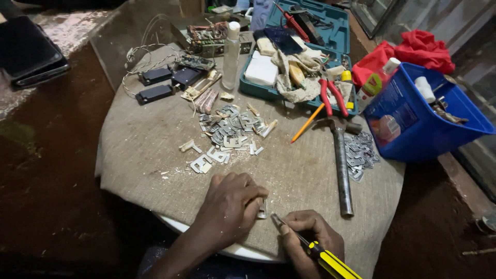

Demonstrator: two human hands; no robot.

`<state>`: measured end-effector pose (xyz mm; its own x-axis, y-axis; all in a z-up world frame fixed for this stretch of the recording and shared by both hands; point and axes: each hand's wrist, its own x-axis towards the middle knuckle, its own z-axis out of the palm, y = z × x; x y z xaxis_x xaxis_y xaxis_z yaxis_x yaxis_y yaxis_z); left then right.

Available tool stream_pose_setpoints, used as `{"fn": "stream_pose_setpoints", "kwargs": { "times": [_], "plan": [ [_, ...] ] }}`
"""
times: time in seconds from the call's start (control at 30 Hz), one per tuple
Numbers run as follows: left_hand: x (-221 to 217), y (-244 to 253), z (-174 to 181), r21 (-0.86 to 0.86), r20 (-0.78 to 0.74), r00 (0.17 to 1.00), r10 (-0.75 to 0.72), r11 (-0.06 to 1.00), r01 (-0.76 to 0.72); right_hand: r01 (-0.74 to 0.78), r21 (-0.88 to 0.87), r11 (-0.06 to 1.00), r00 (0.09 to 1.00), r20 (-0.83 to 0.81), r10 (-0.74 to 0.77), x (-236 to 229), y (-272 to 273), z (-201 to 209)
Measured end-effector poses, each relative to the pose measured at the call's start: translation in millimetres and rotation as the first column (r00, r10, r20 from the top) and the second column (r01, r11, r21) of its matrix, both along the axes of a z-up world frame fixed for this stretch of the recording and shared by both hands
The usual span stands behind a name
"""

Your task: The person uses a yellow utility knife to scrape and shape small white plastic pieces on a cloth-covered table. They repeatedly pick up individual pieces, scrape their edges, and place them back on the table among other similar pieces.

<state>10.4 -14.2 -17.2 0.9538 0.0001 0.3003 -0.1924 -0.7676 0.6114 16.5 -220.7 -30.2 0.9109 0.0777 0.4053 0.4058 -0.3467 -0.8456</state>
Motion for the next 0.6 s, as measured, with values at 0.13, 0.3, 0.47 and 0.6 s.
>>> {"fn": "stream_pose_setpoints", "kwargs": {
  "times": [0.13, 0.3, 0.47, 0.6],
  "plan": [
    [-6, 5, -3, 0.081, 0.085, 0.995, -0.053, 0.996, 0.047, -0.04, 0.049, 0.998, 0.999, -0.02, 0.041, -1, 3, -3],
    [-9, 9, -7, 0.125, 0.079, 0.99, -0.115, 0.987, 0.105, -0.063, 0.04, 0.997, 0.998, 0.028, 0.062, -7, 7, 0],
    [-12, 7, -10, 0.15, 0.144, 0.987, -0.075, 0.987, 0.053, -0.355, 0.231, 0.906, 0.91, 0.308, 0.278, -6, 21, -3],
    [-13, 6, -12, 0.13, 0.198, 0.979, -0.054, 0.991, 0.028, -0.81, 0.208, 0.549, 0.466, -0.34, 0.817, 67, -36, -50]
  ]
}}
